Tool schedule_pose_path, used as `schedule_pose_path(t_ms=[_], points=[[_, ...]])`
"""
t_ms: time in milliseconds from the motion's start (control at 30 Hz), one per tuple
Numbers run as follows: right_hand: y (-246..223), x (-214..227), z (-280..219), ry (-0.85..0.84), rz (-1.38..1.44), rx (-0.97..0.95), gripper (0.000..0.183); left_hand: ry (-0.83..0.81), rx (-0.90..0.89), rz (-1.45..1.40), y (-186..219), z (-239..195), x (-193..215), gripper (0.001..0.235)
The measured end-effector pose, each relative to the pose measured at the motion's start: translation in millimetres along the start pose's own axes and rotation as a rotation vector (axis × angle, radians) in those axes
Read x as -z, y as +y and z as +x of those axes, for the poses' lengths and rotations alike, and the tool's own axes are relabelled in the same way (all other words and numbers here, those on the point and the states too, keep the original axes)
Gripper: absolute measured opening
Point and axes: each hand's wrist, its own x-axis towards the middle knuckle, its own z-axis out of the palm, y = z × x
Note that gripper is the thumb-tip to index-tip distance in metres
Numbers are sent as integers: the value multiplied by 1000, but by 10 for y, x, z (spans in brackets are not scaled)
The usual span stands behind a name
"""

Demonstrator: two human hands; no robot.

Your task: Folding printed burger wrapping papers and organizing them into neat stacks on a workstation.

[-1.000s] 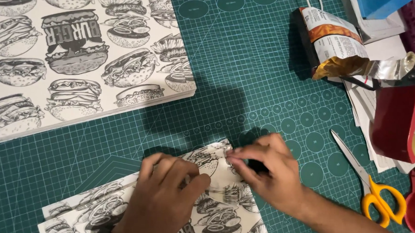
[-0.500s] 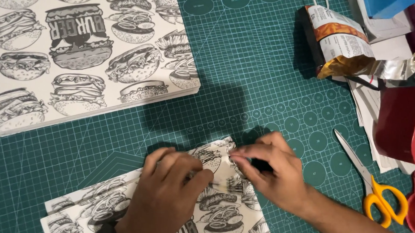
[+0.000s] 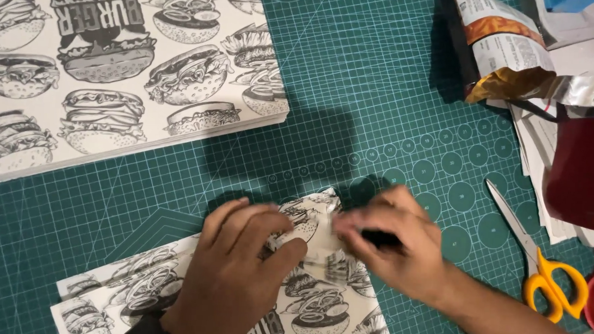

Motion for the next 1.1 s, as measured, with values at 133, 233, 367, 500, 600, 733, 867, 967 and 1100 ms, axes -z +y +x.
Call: schedule_pose_path(t_ms=[133,233,367,500,600,733,867,967,1100], points=[[58,7,-86,108,89,165,39,-7,0,-10,4,7,18,10],[35,21,-57,76,3,30,43,7,-12,-21,-4,-18,-1,14],[22,-6,-23,-40,-18,-50,42,-7,-8,-3,10,6,24,9],[41,4,-42,43,18,116,30,-1,-16,44,3,-3,-3,12],[43,22,-78,62,103,190,45,-30,6,-65,3,1,-5,14],[6,0,32,1,2,-4,31,7,-3,-31,15,-19,0,13],[12,-7,24,-44,-29,-5,31,2,-28,22,-7,-8,-11,6],[38,-8,-31,48,98,157,25,-25,-9,69,-40,-57,-83,20],[28,-10,-26,110,153,185,19,-12,-29,10,-19,-9,-40,5]])
